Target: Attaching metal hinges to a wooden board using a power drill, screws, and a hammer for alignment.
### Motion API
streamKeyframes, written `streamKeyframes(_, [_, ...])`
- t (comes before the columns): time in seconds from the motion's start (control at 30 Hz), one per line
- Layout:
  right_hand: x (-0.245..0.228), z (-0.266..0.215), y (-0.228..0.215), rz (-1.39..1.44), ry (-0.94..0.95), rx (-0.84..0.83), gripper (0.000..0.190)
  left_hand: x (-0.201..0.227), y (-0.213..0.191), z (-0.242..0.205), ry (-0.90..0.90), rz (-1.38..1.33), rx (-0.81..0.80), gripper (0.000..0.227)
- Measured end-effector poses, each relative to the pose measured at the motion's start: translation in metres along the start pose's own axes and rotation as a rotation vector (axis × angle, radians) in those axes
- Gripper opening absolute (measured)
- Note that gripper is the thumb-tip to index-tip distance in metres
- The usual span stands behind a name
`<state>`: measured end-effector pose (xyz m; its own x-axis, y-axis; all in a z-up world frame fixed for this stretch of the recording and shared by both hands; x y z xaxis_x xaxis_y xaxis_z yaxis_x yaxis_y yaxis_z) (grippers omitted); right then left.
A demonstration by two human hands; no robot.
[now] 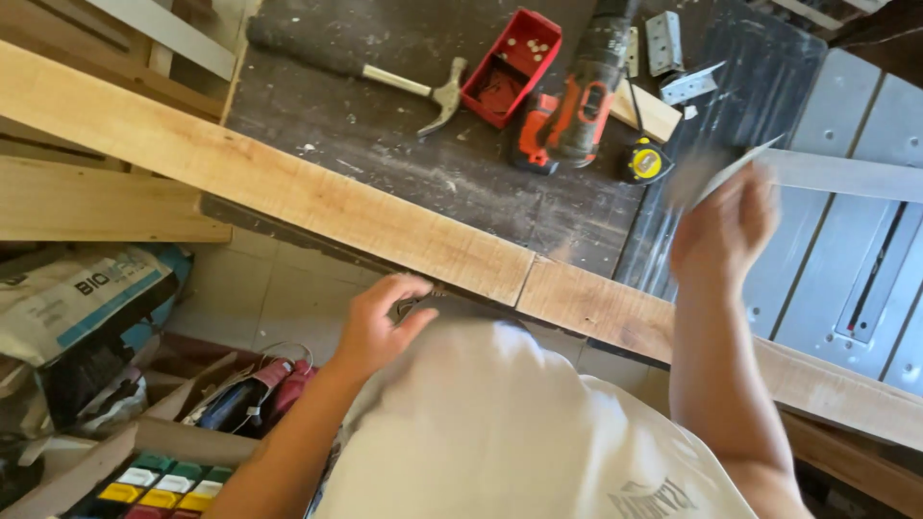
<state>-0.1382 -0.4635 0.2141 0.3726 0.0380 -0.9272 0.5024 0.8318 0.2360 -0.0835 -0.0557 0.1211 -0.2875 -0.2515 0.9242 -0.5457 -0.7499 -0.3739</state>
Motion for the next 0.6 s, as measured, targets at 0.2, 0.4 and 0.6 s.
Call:
streamKeyframes(0.2, [0.125, -0.157, 0.083, 0.125, 0.663, -0.181, 0.021, 0.013, 0.023, 0.063, 0.005, -0.541, -0.168, 0.100])
streamKeyframes(0.4, [0.108, -0.147, 0.108, 0.267, 0.694, -0.345, 0.036, 0.032, 0.040, 0.075, -0.103, -0.733, -0.260, 0.023])
streamKeyframes(0.6, [0.125, -0.151, 0.076, 0.064, 0.604, -0.350, 0.025, 0.037, 0.063, 0.065, -0.150, -0.338, 0.034, 0.024])
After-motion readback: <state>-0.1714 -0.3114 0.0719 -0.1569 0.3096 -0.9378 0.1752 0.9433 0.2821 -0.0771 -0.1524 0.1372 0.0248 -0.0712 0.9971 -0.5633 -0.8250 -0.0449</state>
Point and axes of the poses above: each hand's wrist, its own z-axis towards the middle knuckle, its own y-axis out of the palm, x = y × z, the point moved 7 cm from there along z, towards the middle knuckle, and after that the axes turned 2 degrees about -x, right-handed, at the moved point
